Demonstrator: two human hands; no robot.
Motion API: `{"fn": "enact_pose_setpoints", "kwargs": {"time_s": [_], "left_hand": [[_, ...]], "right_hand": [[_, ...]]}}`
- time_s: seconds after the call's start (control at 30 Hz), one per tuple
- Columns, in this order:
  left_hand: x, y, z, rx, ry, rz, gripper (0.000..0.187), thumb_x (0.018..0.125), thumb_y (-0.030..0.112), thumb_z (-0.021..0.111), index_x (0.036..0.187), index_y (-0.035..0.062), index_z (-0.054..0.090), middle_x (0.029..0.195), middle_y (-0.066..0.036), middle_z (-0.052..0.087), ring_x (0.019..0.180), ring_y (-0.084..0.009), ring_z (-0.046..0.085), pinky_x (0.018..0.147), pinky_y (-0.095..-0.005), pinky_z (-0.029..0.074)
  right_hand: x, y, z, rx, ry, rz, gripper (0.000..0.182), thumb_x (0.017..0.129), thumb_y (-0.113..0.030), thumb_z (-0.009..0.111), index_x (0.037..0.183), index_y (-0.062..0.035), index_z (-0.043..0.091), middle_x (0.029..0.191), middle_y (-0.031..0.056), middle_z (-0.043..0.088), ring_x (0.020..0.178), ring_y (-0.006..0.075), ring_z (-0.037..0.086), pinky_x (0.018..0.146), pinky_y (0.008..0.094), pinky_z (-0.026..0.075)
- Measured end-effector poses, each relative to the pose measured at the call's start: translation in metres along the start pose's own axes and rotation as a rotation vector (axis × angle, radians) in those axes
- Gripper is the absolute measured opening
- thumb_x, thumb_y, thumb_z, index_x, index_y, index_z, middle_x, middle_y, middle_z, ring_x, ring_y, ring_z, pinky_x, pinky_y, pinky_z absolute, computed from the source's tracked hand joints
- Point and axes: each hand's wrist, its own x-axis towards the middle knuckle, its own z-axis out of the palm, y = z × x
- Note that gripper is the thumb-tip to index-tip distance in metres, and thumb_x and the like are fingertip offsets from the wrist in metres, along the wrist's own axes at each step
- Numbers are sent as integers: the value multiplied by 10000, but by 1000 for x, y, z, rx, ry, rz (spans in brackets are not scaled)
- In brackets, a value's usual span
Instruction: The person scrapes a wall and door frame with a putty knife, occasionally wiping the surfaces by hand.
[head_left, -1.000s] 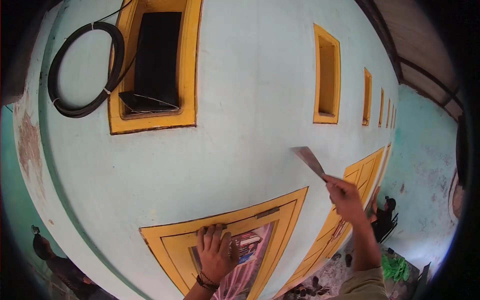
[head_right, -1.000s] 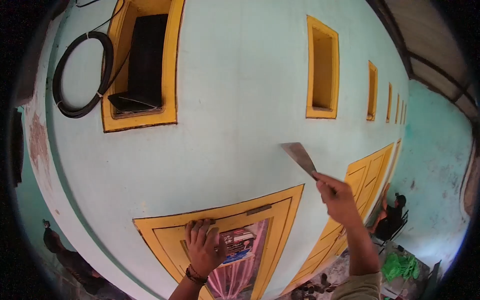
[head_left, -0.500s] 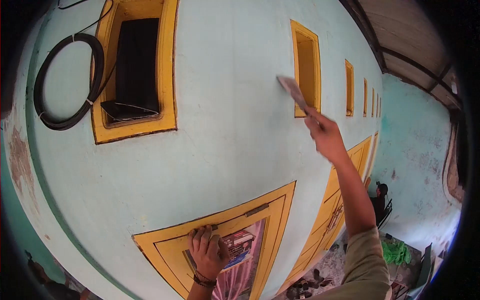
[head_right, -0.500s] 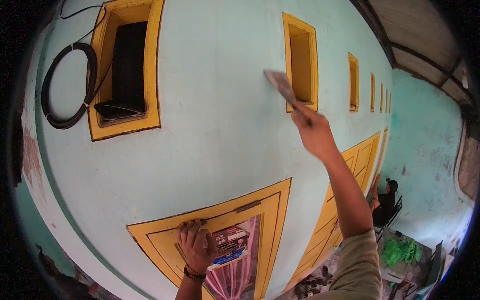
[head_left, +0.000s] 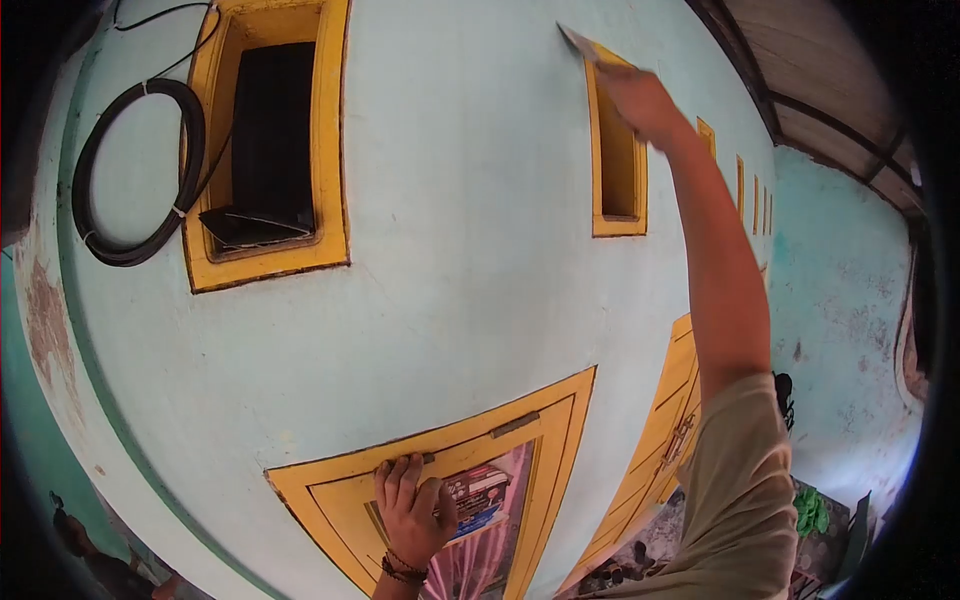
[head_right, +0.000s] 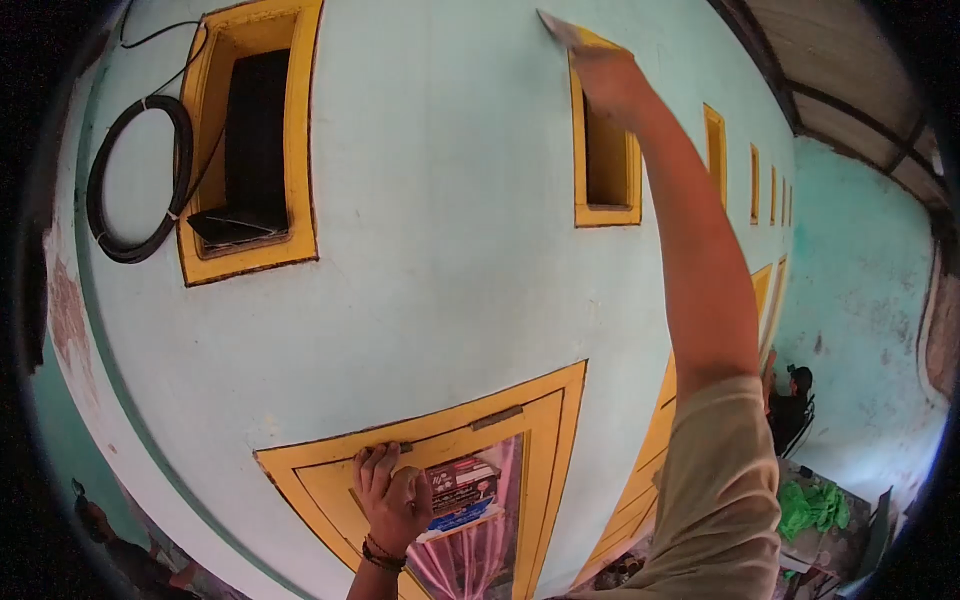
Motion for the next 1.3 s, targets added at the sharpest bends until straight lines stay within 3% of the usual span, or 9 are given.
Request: {"fn": "enact_pose_setpoints", "kwargs": {"time_s": [0.2, 0.43, 0.53, 0.6, 0.67, 1.1, 1.2, 1.27, 1.3], "left_hand": [[3, 4, -9, -20, -53, 1, 108, 703, 81, 702, 789, 70, 637, 1216, -170, 596, 1169, -374, 520, 1069, -567, 316], [3, 8, -4, -11, -54, -34, 151, 691, 106, 719, 816, 69, 643, 1243, -179, 571, 1208, -382, 494, 1073, -579, 307], [4, 8, -5, -32, -58, -41, 183, 685, 115, 728, 843, 70, 649, 1257, -180, 561, 1218, -383, 485, 1074, -582, 307], [5, 8, -13, -69, -95, -38, 200, 683, 120, 733, 858, 69, 652, 1265, -179, 557, 1221, -384, 481, 1073, -583, 308], [1, 2, -14, -74, -105, -19, 206, 693, 135, 729, 875, 69, 659, 1272, -180, 552, 1229, -382, 476, 1072, -588, 307], [0, 5, 2, -23, 17, -41, 142, 707, 85, 698, 833, 69, 635, 1196, -165, 579, 1163, -367, 520, 1048, -575, 347], [2, 8, 1, -12, 28, -44, 137, 704, 67, 694, 821, 66, 625, 1184, -165, 585, 1148, -363, 530, 1041, -566, 360], [3, 5, -2, -15, 13, -23, 137, 705, 69, 694, 822, 64, 623, 1185, -166, 586, 1146, -360, 531, 1043, -562, 361], [3, 4, -3, -22, 12, -15, 139, 707, 75, 692, 828, 61, 624, 1189, -167, 584, 1145, -362, 532, 1042, -563, 362]], "right_hand": [[-28, 63, 24, -152, 116, -150, 475, 957, -336, 519, 1326, -43, 580, 960, 120, 659, 790, 161, 574, 791, 295, 479], [35, 6, -9, 44, 29, -73, 471, 920, -368, 532, 1323, -133, 599, 534, -10, 409, 444, 88, 341, 396, 284, 287], [1, 8, 0, -113, 45, -66, 446, 934, -362, 538, 1303, -125, 614, 577, 3, 458, 501, 87, 396, 452, 286, 350], [-25, 53, 27, -203, 170, -389, 421, 954, -324, 542, 1284, -73, 616, 663, 32, 542, 593, 98, 464, 560, 284, 421], [-89, 57, 42, -130, 43, -306, 437, 965, -317, 535, 1272, -10, 588, 902, 187, 654, 842, 205, 624, 800, 303, 494], [15, -49, 17, -27, -24, -184, 429, 958, -306, 533, 1316, -77, 591, 643, -35, 436, 529, 80, 388, 489, 282, 361], [-36, -22, 37, -118, 16, -232, 362, 925, -307, 573, 1204, -90, 653, 634, 81, 577, 578, 193, 568, 542, 356, 456], [-93, 24, 67, -147, 135, -492, 288, 936, -257, 565, 1161, -96, 647, 743, 214, 610, 629, 335, 601, 638, 414, 491], [-132, 44, 79, -108, 55, -395, 285, 940, -221, 562, 1190, -104, 634, 750, 211, 617, 653, 328, 620, 637, 411, 495]]}}
